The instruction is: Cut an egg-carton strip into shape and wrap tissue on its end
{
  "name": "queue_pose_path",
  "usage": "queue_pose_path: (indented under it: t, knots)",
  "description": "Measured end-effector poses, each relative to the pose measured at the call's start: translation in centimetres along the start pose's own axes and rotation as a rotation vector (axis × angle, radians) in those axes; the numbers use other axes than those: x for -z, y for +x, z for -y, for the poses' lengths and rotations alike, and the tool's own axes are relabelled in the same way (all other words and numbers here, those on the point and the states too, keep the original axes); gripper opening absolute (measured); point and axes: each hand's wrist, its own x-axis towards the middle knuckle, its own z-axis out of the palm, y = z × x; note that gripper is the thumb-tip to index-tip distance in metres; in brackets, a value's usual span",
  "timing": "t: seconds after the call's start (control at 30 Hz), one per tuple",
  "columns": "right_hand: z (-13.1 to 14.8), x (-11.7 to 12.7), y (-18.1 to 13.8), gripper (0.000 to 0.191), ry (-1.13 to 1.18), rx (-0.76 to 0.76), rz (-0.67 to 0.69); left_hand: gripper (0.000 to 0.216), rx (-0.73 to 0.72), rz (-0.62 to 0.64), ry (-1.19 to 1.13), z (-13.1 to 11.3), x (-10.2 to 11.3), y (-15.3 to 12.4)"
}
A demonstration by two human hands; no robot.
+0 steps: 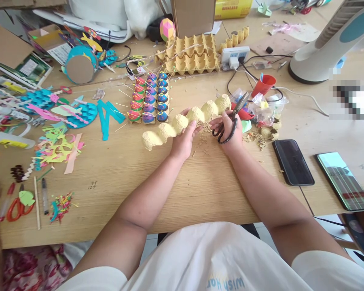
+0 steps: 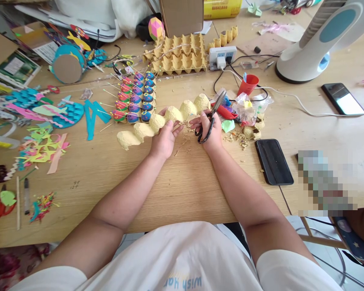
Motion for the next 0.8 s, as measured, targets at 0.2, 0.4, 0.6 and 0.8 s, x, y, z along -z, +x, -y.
queue_pose_path:
  t: [0.2,0.4,0.6,0.8]
  knots:
    - [0.3,-0.2,-0.2,0.056,-0.004,0.044,0.001,0.043,0.057,-0.062,-0.003,0.1,0.0,0.1]
    - [0.0,-0.1,-0.4,0.048,-0.11,0.069,-0.052,0.037,-0.041,-0.109,0.01,0.5,0.2,0.3]
    - [-0.2,0.3,-0.8,0.039,-0.273,0.142,0.089,0.027,-0.043,-0.329,-0.003,-0.3,-0.3,0.7]
    - [0.0,0.6,-1.4,0.038,-0.568,0.191,0.154,0.029,-0.005,-0.4,-0.042,-1.1,-0.5,0.9]
